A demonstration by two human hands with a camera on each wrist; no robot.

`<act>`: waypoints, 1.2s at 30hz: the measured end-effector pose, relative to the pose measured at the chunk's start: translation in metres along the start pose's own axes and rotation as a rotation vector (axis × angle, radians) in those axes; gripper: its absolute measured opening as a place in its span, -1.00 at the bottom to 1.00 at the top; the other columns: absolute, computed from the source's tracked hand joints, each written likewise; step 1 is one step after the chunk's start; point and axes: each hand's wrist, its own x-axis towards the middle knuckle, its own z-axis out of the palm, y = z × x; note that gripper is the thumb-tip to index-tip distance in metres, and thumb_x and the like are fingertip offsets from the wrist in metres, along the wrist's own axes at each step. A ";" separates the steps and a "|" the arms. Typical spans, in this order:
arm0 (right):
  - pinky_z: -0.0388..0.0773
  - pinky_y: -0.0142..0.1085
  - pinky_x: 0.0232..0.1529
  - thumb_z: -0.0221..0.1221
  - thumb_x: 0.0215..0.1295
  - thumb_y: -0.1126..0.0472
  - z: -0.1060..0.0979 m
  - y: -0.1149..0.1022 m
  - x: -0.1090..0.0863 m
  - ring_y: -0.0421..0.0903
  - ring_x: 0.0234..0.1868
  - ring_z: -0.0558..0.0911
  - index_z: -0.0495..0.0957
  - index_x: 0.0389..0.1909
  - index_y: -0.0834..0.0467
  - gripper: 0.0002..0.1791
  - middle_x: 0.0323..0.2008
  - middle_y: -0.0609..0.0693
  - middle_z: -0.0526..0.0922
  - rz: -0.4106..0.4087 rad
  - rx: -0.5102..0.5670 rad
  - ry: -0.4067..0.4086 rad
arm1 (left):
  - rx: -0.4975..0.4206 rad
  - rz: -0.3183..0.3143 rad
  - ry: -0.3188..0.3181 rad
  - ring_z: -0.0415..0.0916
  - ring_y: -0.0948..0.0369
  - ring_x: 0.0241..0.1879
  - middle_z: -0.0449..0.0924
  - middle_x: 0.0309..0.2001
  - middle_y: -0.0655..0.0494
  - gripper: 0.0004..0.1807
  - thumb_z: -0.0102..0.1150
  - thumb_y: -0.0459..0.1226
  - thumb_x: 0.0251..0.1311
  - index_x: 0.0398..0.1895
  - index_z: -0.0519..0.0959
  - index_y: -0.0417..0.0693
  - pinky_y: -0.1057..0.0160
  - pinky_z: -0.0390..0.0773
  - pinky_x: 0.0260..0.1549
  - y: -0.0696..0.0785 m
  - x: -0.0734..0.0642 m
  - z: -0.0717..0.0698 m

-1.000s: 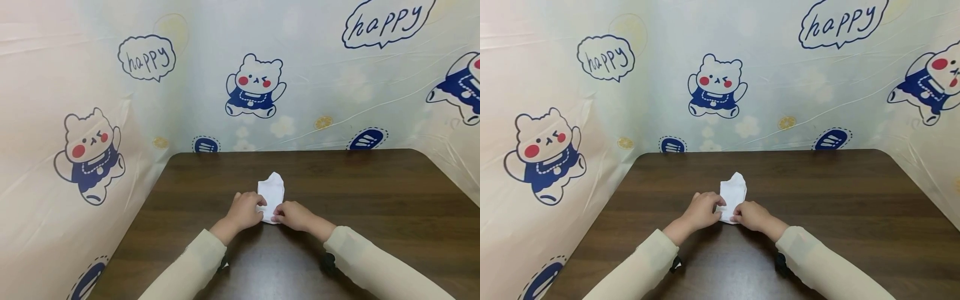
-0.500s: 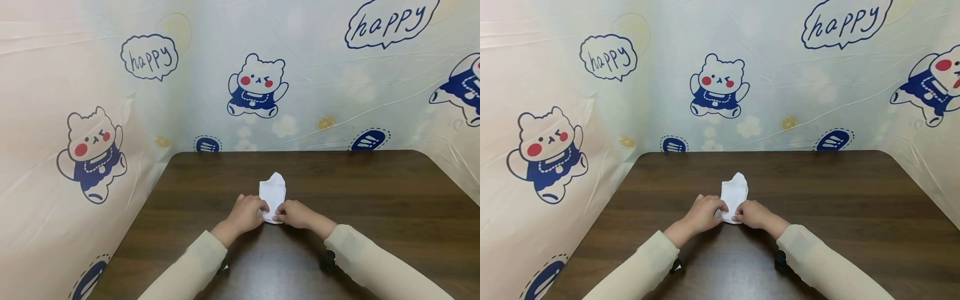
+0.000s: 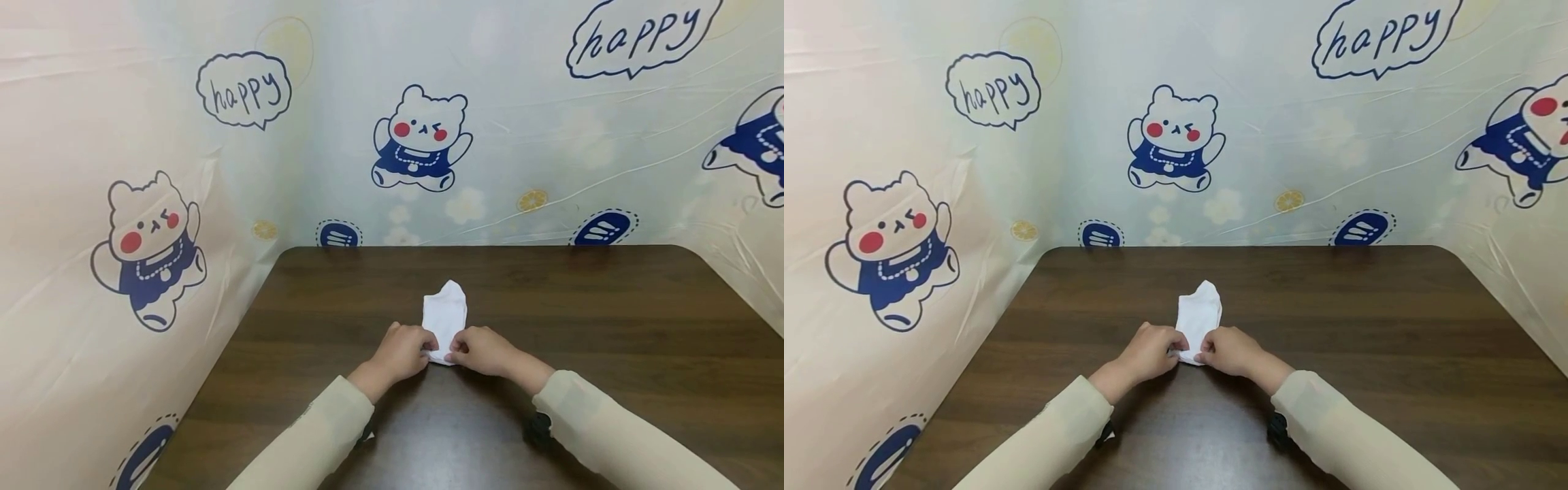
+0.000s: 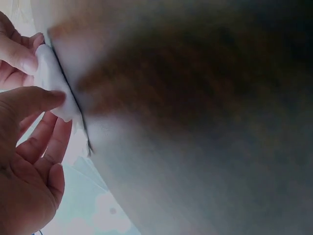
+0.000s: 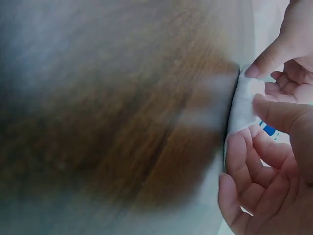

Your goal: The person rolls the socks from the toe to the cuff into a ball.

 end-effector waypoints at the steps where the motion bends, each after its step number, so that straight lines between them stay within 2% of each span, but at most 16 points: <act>1: 0.36 -0.36 -0.50 0.29 0.19 0.14 0.000 0.000 -0.001 -0.30 -0.60 0.38 0.56 -0.50 0.05 -0.85 -0.65 -0.25 0.44 0.003 -0.002 0.015 | -0.007 -0.004 -0.002 0.52 0.33 -0.43 0.62 -0.47 0.31 -0.83 0.33 -0.36 -0.11 -0.41 0.66 0.08 0.24 0.27 -0.36 0.000 0.001 0.000; 7: 0.41 -0.32 -0.45 0.40 0.04 0.08 -0.004 0.001 -0.005 -0.27 -0.53 0.43 0.55 -0.35 0.08 -0.74 -0.52 -0.19 0.51 0.003 -0.036 0.122 | -0.048 -0.018 -0.013 0.45 0.29 -0.54 0.56 -0.58 0.30 -0.88 0.31 -0.33 -0.13 -0.45 0.65 0.05 0.16 0.34 -0.33 -0.002 0.007 -0.001; 14: 0.45 -0.27 -0.40 0.46 -0.04 0.07 -0.006 -0.004 -0.006 -0.21 -0.42 0.48 0.54 -0.24 0.08 -0.63 -0.40 -0.10 0.55 0.006 -0.098 0.171 | -0.130 -0.077 -0.096 0.43 0.27 -0.51 0.53 -0.57 0.27 -0.89 0.35 -0.31 -0.12 -0.45 0.66 0.02 0.17 0.41 -0.33 -0.003 0.014 -0.007; 17: 0.44 -0.28 -0.41 0.46 -0.05 0.08 -0.005 -0.005 -0.007 -0.22 -0.43 0.46 0.54 -0.24 0.08 -0.61 -0.40 -0.10 0.54 -0.002 -0.119 0.176 | -0.160 -0.102 -0.119 0.43 0.25 -0.50 0.51 -0.56 0.25 -0.90 0.35 -0.32 -0.13 -0.47 0.65 -0.01 0.21 0.41 -0.39 -0.002 0.016 -0.010; 18: 0.44 -0.28 -0.42 0.46 -0.06 0.08 -0.005 -0.005 -0.007 -0.22 -0.43 0.46 0.54 -0.24 0.09 -0.61 -0.40 -0.10 0.54 -0.009 -0.125 0.177 | -0.163 -0.096 -0.115 0.41 0.24 -0.50 0.50 -0.56 0.24 -0.90 0.35 -0.31 -0.13 -0.47 0.64 0.00 0.22 0.40 -0.42 -0.006 0.017 -0.005; 24: 0.42 -0.29 -0.44 0.46 -0.05 0.10 -0.003 -0.004 -0.008 -0.21 -0.42 0.46 0.54 -0.24 0.06 -0.63 -0.40 -0.11 0.53 -0.044 -0.145 0.175 | -0.179 -0.138 -0.158 0.42 0.22 -0.47 0.50 -0.54 0.23 -0.93 0.36 -0.29 -0.08 -0.49 0.63 0.00 0.23 0.41 -0.42 -0.005 0.020 -0.008; 25: 0.43 -0.29 -0.44 0.45 -0.05 0.10 -0.002 -0.003 -0.008 -0.21 -0.42 0.47 0.54 -0.24 0.05 -0.63 -0.40 -0.11 0.53 -0.050 -0.149 0.175 | -0.187 -0.160 -0.175 0.43 0.22 -0.47 0.50 -0.54 0.23 -0.93 0.36 -0.30 -0.08 -0.50 0.63 -0.01 0.24 0.42 -0.40 -0.002 0.020 -0.013; 26: 0.43 -0.29 -0.44 0.45 -0.04 0.10 -0.002 -0.003 -0.008 -0.20 -0.41 0.48 0.54 -0.24 0.05 -0.64 -0.40 -0.11 0.54 -0.056 -0.154 0.173 | -0.188 -0.165 -0.180 0.43 0.23 -0.46 0.50 -0.53 0.23 -0.92 0.37 -0.30 -0.08 -0.51 0.63 -0.01 0.25 0.42 -0.40 -0.002 0.020 -0.013; 36: 0.42 -0.30 -0.49 0.39 0.03 0.18 0.004 -0.003 -0.007 -0.22 -0.46 0.49 0.53 -0.25 0.00 -0.72 -0.41 -0.14 0.57 -0.100 -0.190 0.159 | -0.227 -0.177 -0.217 0.42 0.25 -0.44 0.51 -0.53 0.23 -0.94 0.35 -0.33 -0.09 -0.53 0.64 -0.01 0.31 0.41 -0.39 -0.005 0.025 -0.013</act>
